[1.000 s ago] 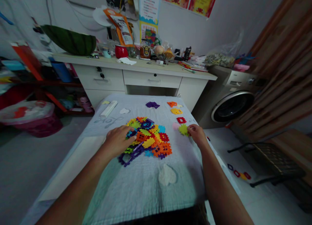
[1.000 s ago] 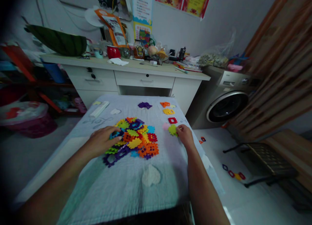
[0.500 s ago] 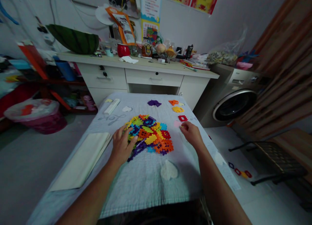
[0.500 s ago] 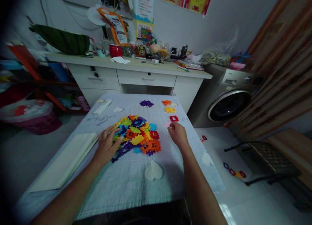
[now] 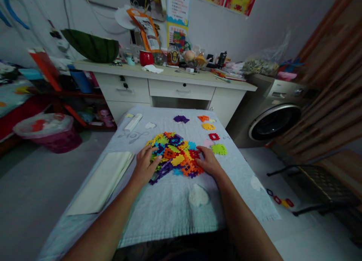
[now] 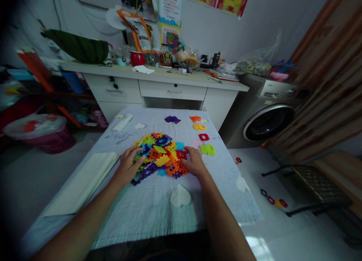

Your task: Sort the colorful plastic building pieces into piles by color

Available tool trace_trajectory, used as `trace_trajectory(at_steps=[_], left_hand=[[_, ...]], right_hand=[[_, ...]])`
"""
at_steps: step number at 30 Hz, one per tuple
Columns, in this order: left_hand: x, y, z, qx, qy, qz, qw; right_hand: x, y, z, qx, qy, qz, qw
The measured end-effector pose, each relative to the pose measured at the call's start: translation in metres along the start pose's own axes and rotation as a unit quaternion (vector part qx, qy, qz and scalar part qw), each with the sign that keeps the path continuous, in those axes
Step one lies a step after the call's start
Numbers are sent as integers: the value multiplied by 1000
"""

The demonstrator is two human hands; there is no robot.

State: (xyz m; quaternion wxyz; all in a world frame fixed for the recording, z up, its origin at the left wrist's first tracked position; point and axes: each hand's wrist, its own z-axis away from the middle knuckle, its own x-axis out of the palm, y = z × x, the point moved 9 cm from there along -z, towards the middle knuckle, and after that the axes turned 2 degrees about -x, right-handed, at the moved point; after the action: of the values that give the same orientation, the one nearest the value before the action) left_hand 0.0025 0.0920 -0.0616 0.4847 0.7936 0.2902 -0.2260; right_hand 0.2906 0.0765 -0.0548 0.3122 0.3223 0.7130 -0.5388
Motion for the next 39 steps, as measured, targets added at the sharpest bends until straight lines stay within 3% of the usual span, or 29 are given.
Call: trace_trajectory(at_steps=[17,25,28,33,39], left_hand=[[0,0,-4,-12,-7,5,1000],[3,-2,-5,-14,-12,-3,1000],[2,-2,-5,-19,-13,-1,1000],[0,-1,-3,-21,-16,4,1000],[0,-2,-3,-24,-18,12,999]], right_hand=[[1,6,0,-14,15,-29,999],[-22,1,3,1,118,9,993],[-41,5,-9,27,139,99,985],[-71,31,-49,127,113,234,957],[-68,59,-79,186,89,278,938]])
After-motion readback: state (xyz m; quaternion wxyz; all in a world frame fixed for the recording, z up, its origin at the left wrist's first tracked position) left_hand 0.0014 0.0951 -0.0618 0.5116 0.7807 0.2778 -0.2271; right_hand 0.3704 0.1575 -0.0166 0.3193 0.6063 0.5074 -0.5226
